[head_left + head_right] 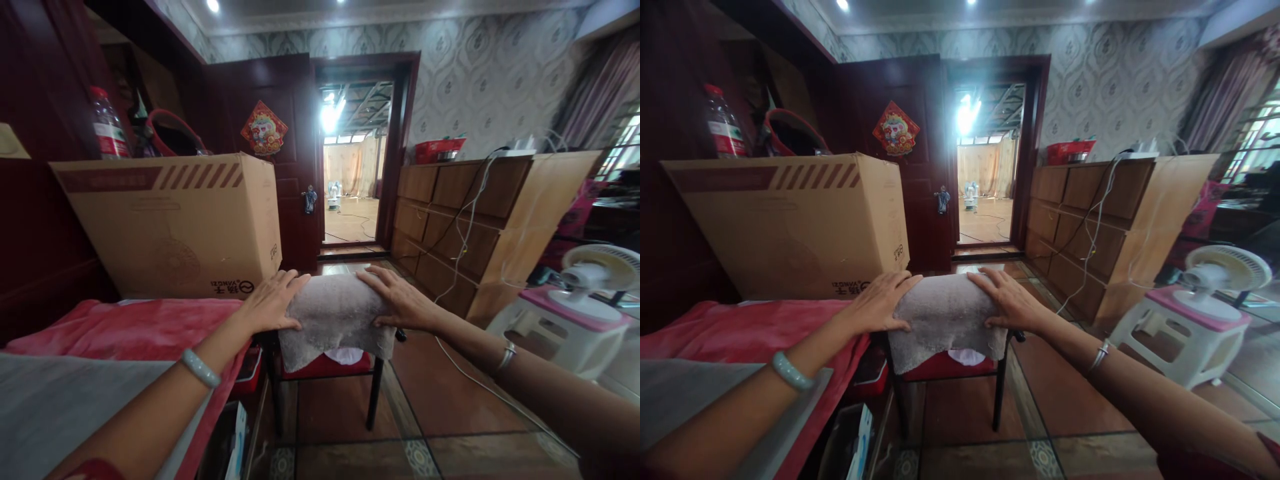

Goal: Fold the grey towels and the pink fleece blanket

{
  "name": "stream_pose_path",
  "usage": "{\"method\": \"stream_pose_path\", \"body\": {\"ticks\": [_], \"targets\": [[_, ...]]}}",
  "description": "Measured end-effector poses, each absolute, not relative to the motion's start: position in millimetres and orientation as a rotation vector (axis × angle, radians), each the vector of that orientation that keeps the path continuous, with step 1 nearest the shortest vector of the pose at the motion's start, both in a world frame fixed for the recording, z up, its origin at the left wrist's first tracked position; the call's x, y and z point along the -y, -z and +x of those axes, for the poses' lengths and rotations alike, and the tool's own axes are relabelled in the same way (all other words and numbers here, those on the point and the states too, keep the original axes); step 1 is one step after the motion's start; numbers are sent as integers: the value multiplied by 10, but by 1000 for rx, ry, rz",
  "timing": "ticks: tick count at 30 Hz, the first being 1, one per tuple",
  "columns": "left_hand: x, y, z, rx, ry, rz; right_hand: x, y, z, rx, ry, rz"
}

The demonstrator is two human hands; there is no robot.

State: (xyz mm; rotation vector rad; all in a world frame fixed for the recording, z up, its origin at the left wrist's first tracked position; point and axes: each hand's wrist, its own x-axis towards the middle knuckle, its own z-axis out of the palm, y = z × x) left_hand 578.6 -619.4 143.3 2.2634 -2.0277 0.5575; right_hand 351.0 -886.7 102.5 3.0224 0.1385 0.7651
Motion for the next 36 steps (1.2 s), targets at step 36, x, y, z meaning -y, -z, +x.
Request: {"method": "stream_pose_path", "body": {"ticks": [36], "targets": [[5004,-1146,5751,1612,-283,2422,8248,-1320,4012,-89,-654,2989]]}}
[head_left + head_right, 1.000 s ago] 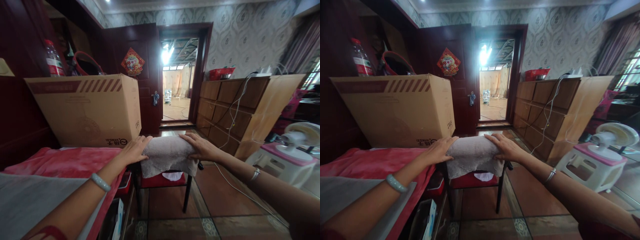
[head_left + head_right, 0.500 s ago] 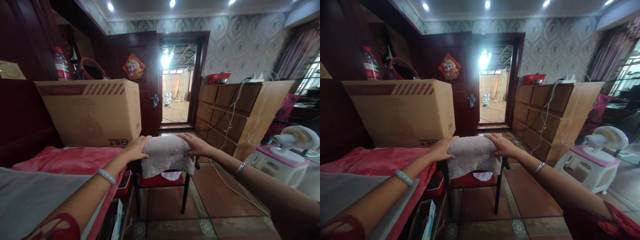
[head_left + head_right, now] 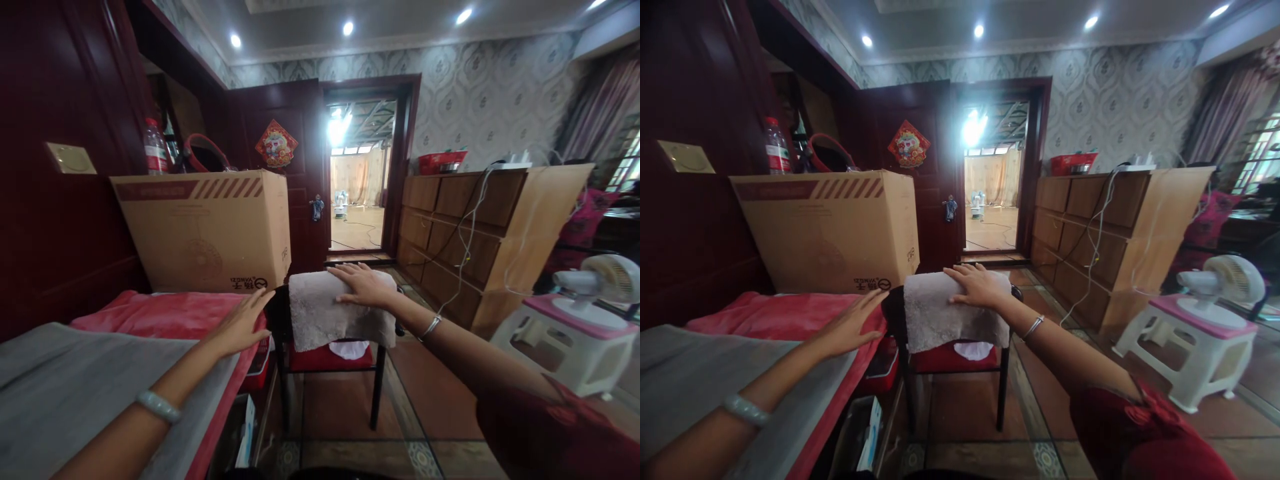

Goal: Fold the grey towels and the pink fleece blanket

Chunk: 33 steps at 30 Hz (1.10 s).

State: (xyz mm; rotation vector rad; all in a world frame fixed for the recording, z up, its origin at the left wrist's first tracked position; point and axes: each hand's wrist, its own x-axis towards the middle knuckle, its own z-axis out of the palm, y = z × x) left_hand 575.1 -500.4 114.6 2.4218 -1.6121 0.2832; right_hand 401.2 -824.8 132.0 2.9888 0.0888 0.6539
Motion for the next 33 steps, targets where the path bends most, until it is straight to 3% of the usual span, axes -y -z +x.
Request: {"method": "stream_pose_path", "body": {"ticks": [6,12,16,20,24,27,33], "targets": [[4226,-860,5608,1496,-244,2491,8136,-1196,3963,-51,-712,2916],[3183,-405,5522,1117,-494,2594,8156,-1247,3960,8,-622,2946],[2422,-247,5252,863,-406,2754,7915,-1159,3996,-48,-865,2911],[1724,-223,4772,665,-104,2939,7141,-799,4149,-516,-1032,3015],[1213,-232,4211,338,86,3066,5987,-248,4318,-1131,-715,3179],[973,-181,3818,144,35,3102,5095,11,4481,-1464,-504,3183],[771,134,3379,-91,-155,3096,3711,37,4799,-1689,-311,3148]]}}
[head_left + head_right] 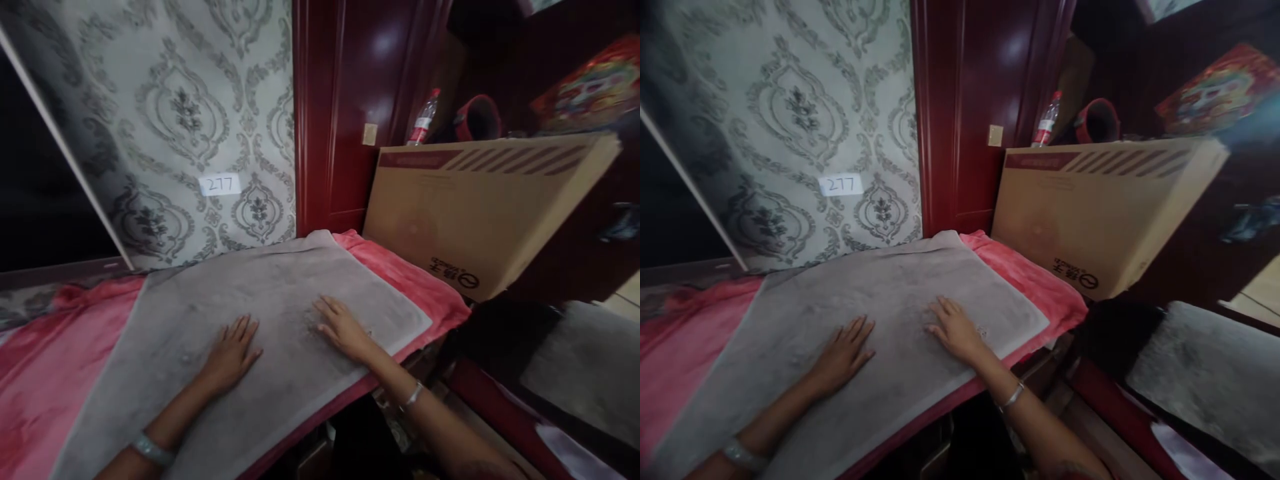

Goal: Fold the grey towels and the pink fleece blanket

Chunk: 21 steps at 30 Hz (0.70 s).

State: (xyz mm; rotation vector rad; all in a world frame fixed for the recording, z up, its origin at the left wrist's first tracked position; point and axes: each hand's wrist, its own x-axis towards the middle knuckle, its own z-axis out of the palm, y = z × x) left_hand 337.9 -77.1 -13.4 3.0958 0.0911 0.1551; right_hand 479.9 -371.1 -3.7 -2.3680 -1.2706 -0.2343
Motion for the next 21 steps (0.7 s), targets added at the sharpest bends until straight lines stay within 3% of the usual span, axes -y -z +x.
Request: {"method": "stream_pose_path", "body": {"ticks": [6,15,21], "targets": [[754,305,3320,-74,-244,3077,3345,291,4877,1336,-61,-2543],[772,357,3292,-80,-271,3031,3432,563,4905,1322,97,-2513],[611,238,3247,-511,-328,3071,3435,644,4926,1338,141,-2508]]}}
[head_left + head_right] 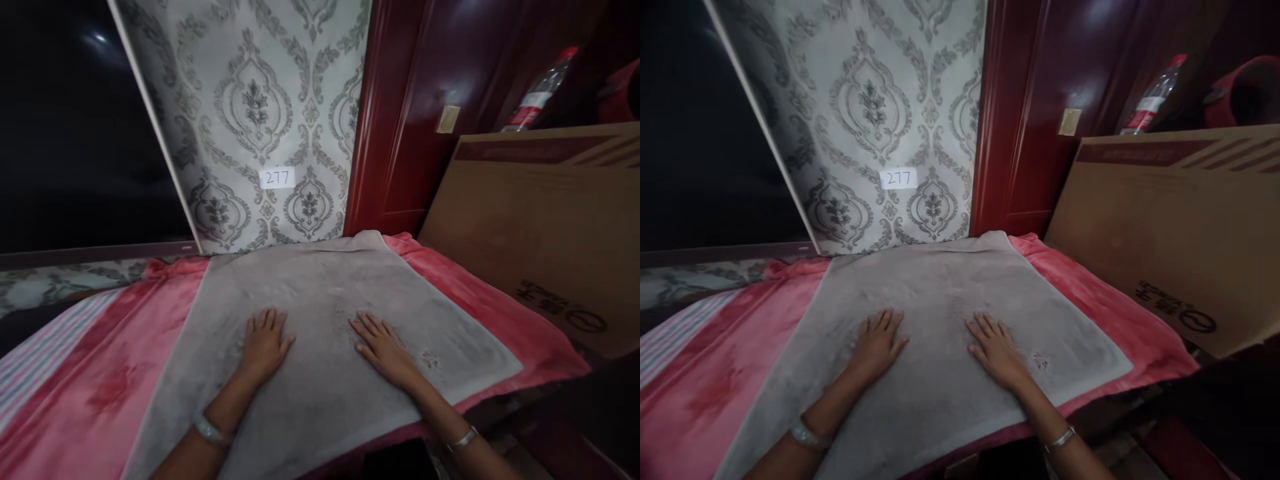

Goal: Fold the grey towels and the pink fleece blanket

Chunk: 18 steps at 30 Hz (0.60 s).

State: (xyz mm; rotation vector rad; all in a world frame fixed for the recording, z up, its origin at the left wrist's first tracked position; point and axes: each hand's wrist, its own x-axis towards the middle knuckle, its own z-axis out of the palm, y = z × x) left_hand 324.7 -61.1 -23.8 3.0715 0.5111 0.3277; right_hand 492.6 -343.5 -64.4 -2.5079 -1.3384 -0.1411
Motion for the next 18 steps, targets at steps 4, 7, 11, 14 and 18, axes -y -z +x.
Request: {"method": "stream_pose_path", "body": {"ticks": [4,7,11,14,18], "targets": [[409,112,3181,-850,-320,3035,3433,641,4930,1354,127,-2511],[326,61,3117,-995,-352,2995,3439,691,4954,1363,136,-2503],[194,36,3023,-1105,-316,2976,3447,803,5011,1377,159,-2499],[13,26,2948,-1224,-169,2901,3448,848,5040,1385,147,-2516],[-257,3,2850,-1420,-103,2769,3449,850,5032,1349,119,-2546]]}}
